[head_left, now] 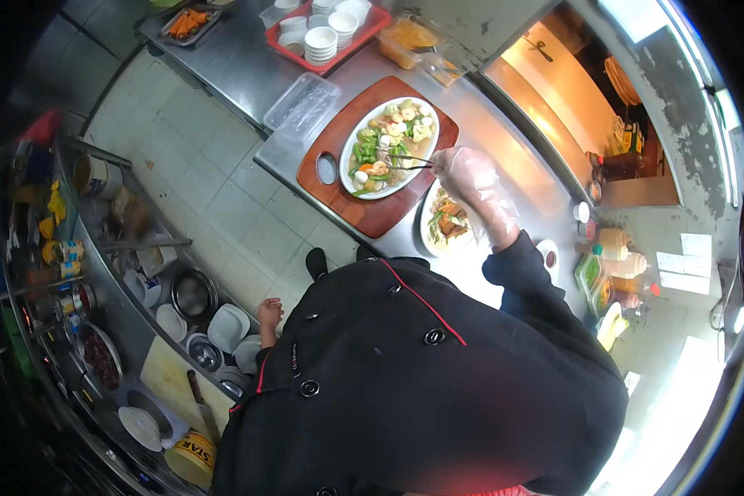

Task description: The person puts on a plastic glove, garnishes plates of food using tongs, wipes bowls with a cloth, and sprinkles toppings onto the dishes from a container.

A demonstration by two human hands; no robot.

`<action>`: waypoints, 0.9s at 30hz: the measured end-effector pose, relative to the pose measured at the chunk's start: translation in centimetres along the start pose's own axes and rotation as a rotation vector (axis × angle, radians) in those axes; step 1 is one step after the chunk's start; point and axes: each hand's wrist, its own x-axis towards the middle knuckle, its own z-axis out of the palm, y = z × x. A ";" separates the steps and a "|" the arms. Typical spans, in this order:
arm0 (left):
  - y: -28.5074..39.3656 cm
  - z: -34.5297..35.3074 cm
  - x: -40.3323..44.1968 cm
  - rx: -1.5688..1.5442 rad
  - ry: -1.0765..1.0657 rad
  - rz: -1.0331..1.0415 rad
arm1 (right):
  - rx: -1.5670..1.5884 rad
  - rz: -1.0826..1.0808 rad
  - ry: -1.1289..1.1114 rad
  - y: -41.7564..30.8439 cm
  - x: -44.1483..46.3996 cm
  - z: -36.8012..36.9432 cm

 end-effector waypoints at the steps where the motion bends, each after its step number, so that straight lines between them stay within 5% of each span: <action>1: -1.2 -0.2 0.9 -0.049 -0.011 -0.035 | -0.030 0.007 -0.025 -0.1 0.1 0.2; 5: -0.6 -0.4 1.3 -0.150 -0.106 -0.143 | -0.019 0.023 -0.088 -0.3 0.3 1.1; 11: 2.2 0.9 -1.9 -0.029 0.002 0.043 | 0.064 0.039 0.016 -1.0 0.2 0.3; 27: 1.6 0.3 0.1 -0.063 -0.044 0.007 | -0.028 0.082 0.060 0.1 2.1 0.1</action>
